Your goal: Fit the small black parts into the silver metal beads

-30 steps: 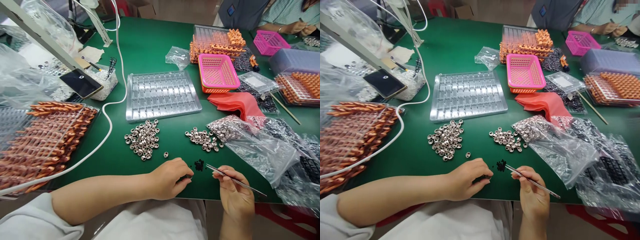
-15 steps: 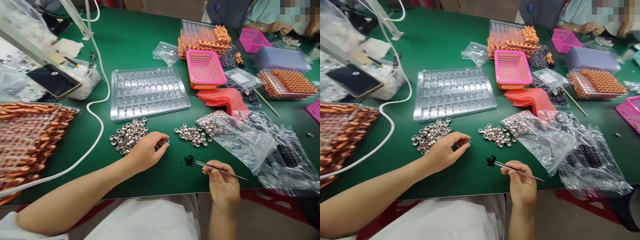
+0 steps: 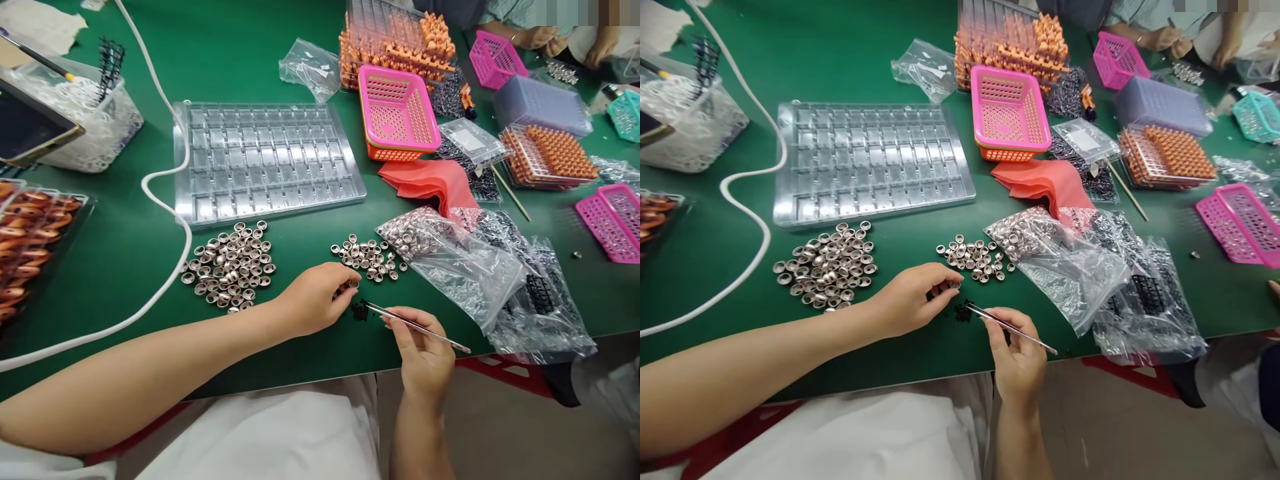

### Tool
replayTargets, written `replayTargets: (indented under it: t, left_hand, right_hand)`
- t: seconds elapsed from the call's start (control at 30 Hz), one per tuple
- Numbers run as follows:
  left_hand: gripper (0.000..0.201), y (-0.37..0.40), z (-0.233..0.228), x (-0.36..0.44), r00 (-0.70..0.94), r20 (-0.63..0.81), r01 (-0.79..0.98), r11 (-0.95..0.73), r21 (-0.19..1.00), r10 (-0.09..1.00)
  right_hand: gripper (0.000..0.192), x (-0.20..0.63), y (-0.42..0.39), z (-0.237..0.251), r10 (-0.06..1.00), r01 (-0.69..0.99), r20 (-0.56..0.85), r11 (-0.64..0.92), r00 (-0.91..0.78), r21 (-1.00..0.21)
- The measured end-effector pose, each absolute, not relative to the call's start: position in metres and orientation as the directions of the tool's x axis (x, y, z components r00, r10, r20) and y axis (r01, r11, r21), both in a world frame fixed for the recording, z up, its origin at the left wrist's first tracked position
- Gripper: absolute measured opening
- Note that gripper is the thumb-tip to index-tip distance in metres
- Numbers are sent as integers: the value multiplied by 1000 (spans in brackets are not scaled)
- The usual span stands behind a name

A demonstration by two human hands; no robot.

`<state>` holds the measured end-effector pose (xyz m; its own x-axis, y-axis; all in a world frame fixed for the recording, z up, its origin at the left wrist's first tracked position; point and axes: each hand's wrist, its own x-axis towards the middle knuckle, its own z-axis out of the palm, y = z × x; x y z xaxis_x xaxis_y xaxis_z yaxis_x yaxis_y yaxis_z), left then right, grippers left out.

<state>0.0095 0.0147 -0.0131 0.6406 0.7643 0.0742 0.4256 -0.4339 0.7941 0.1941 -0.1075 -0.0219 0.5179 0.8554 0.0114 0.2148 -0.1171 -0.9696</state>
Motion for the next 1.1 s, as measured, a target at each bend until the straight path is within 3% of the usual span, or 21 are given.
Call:
replayTargets:
  t: [0.33,0.6,1.1]
  left_hand:
    - [15,19,-12,4,639,42,352,-341,871,768]
    - [12,20,-13,2,638,18,319,-285,904,770]
    - [10,22,-12,2,643,32,298,-289,910,765]
  right_hand:
    - [12,196,-106,-29,866,364,121,-75,485,-928]
    - [22,204,-98,-28,914,441,290,144,285,-886]
    - [25,206,-94,-27,934,479,297,171,199,-861]
